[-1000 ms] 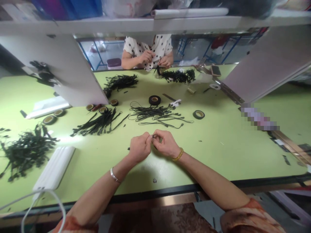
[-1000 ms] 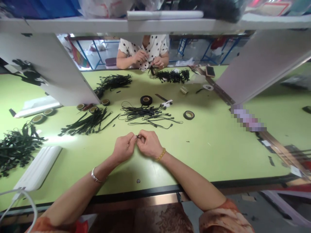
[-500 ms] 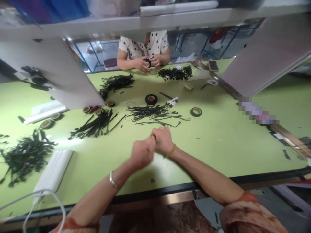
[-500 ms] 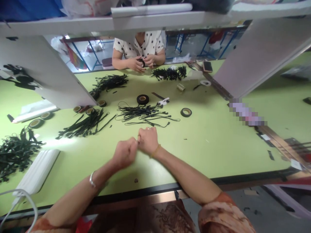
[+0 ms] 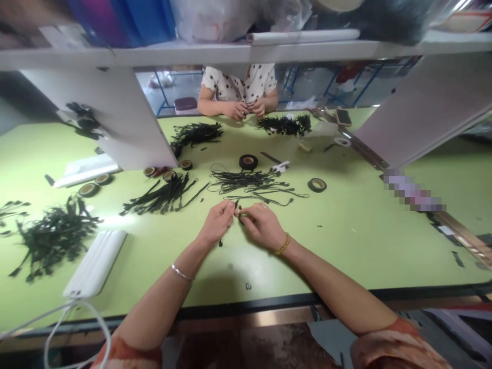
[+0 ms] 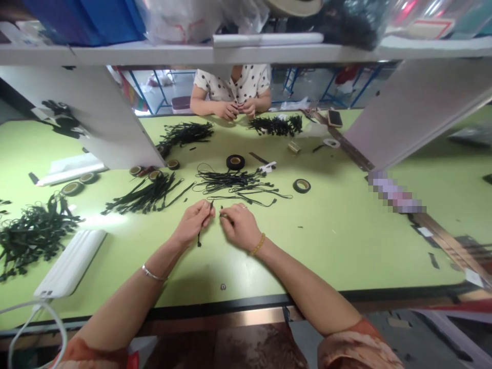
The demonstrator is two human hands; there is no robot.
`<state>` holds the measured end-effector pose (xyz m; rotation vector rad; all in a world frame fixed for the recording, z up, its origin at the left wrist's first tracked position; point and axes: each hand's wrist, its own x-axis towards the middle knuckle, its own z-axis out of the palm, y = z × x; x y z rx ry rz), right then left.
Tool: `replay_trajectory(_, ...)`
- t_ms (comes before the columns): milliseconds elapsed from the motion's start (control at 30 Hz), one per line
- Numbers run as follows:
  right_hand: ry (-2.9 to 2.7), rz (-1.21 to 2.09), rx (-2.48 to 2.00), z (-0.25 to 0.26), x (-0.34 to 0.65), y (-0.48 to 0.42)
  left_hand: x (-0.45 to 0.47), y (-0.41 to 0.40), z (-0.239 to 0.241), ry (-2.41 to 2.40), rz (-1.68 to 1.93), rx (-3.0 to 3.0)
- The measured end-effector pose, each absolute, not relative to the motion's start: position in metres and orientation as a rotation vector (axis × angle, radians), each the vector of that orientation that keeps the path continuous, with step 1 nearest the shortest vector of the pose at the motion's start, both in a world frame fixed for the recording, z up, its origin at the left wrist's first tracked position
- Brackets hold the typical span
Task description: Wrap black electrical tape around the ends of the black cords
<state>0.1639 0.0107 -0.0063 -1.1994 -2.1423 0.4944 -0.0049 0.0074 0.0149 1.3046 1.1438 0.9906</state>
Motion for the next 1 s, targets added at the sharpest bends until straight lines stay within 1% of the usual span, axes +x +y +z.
replay_trajectory(133,-1.772,0.796,-1.166,0.004,0.174,0.013,-0.002,0.004,0.018,1.172,0.949,1.377)
replay_trajectory(267,-1.702,1.119,-1.048,0.012,0.171,0.01,0.002,0.001,0.016,1.178,0.84,1.465)
replay_trajectory(400,-1.512,1.31,-0.98,0.014,0.169,0.01,0.005,-0.002,0.017,1.097,0.817,1.409)
replay_trajectory(533,-1.341,1.34,-0.991,0.017,0.171,0.01,0.006,-0.004,0.02,0.989,0.817,1.397)
replay_trajectory(633,-1.28,1.389,-0.985,0.018,0.17,0.011,0.006,-0.005,0.02,0.931,0.794,1.257)
replay_trajectory(800,-1.044,1.431,-1.005,0.019,0.173,0.018,0.005,-0.003,0.017,0.97,0.799,1.164)
replay_trajectory(1000,-1.412,1.384,-0.956,0.016,0.18,0.018,0.005,-0.002,0.015,0.97,0.744,1.201)
